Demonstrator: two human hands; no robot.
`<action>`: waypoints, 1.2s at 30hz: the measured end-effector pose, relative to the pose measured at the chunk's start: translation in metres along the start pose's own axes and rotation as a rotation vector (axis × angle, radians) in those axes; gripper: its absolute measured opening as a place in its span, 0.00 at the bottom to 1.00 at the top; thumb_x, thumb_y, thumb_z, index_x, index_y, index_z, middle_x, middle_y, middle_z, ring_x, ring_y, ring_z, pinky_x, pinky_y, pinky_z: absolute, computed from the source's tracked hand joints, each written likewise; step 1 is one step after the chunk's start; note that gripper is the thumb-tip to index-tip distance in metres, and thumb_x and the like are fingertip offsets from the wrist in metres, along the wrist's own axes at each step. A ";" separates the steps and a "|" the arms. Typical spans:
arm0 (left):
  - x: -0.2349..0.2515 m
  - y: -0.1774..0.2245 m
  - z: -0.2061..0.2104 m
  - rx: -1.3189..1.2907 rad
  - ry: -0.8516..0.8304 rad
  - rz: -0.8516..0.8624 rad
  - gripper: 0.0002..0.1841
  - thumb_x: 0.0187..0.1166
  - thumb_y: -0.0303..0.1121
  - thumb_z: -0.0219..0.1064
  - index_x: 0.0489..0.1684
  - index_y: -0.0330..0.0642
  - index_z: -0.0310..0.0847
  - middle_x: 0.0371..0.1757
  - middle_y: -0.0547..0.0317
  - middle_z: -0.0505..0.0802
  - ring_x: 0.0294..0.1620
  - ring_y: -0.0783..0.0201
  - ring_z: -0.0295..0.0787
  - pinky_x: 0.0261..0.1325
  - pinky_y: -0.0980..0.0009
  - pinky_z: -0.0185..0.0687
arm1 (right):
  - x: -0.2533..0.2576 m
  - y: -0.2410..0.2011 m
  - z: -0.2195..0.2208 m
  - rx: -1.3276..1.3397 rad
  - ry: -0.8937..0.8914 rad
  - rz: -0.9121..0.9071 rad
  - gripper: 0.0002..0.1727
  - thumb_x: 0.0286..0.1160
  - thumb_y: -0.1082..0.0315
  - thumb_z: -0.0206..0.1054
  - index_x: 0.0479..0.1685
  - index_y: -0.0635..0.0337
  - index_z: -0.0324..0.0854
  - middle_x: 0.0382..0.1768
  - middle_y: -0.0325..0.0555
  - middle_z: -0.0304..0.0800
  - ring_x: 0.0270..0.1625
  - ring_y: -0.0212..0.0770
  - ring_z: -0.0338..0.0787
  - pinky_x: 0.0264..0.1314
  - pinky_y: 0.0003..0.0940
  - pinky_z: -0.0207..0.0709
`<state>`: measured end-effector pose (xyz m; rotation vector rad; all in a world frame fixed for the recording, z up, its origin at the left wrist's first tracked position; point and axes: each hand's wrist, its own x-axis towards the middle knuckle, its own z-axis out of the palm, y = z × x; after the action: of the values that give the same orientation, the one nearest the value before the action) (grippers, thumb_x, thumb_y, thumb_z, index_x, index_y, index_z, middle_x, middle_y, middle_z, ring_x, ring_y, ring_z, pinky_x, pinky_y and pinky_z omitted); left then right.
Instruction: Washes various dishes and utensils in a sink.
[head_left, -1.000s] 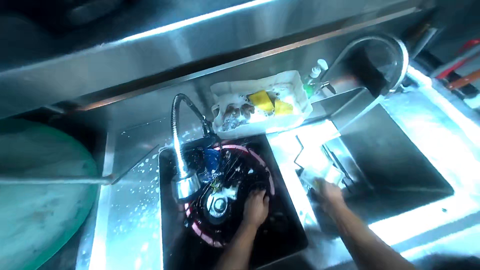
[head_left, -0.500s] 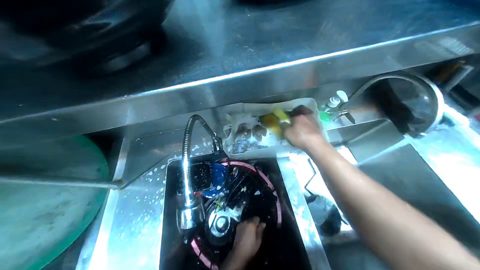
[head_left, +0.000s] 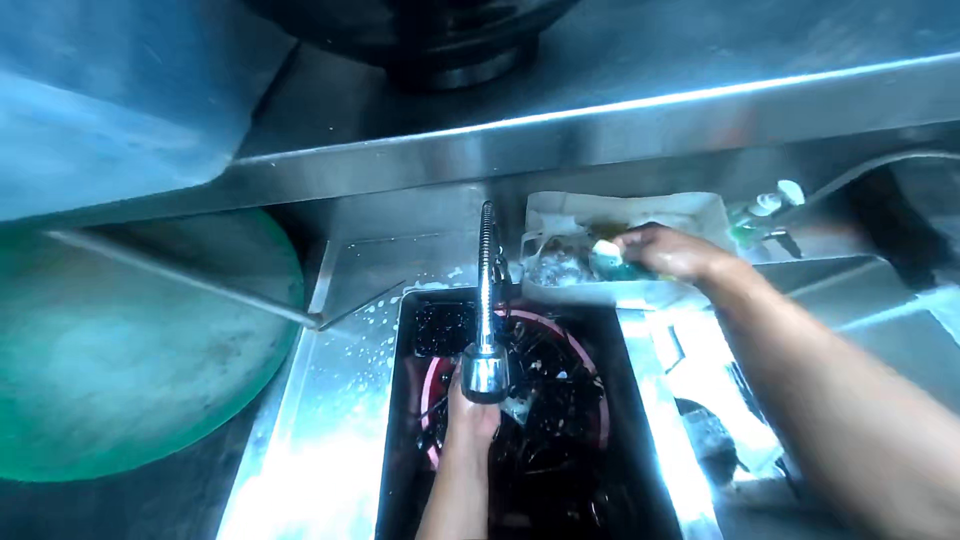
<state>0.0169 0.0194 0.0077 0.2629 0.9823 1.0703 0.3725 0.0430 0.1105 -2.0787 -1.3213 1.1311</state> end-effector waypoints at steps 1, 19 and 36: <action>-0.001 -0.001 0.003 0.021 -0.011 0.019 0.19 0.95 0.38 0.40 0.67 0.40 0.73 0.51 0.48 0.90 0.50 0.57 0.89 0.53 0.56 0.88 | -0.024 -0.013 0.006 0.061 0.131 -0.089 0.13 0.88 0.70 0.56 0.49 0.61 0.88 0.38 0.54 0.91 0.40 0.47 0.89 0.46 0.54 0.82; 0.000 0.034 0.004 0.683 0.093 0.074 0.19 0.92 0.42 0.55 0.69 0.39 0.79 0.58 0.43 0.90 0.56 0.50 0.88 0.57 0.46 0.85 | -0.066 -0.064 0.282 1.205 0.497 0.557 0.22 0.81 0.53 0.68 0.56 0.64 0.86 0.55 0.58 0.89 0.61 0.53 0.87 0.61 0.57 0.80; 0.007 0.058 0.028 0.922 -0.240 -0.082 0.16 0.90 0.42 0.57 0.57 0.38 0.81 0.39 0.48 0.92 0.37 0.57 0.91 0.40 0.57 0.89 | -0.114 -0.049 0.304 0.123 0.070 -0.411 0.22 0.71 0.70 0.63 0.67 0.58 0.82 0.76 0.45 0.82 0.90 0.52 0.63 0.93 0.69 0.31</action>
<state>0.0043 0.0612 0.0551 1.0645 1.1997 0.4310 0.0741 -0.0567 0.0169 -1.6423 -1.5139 0.9243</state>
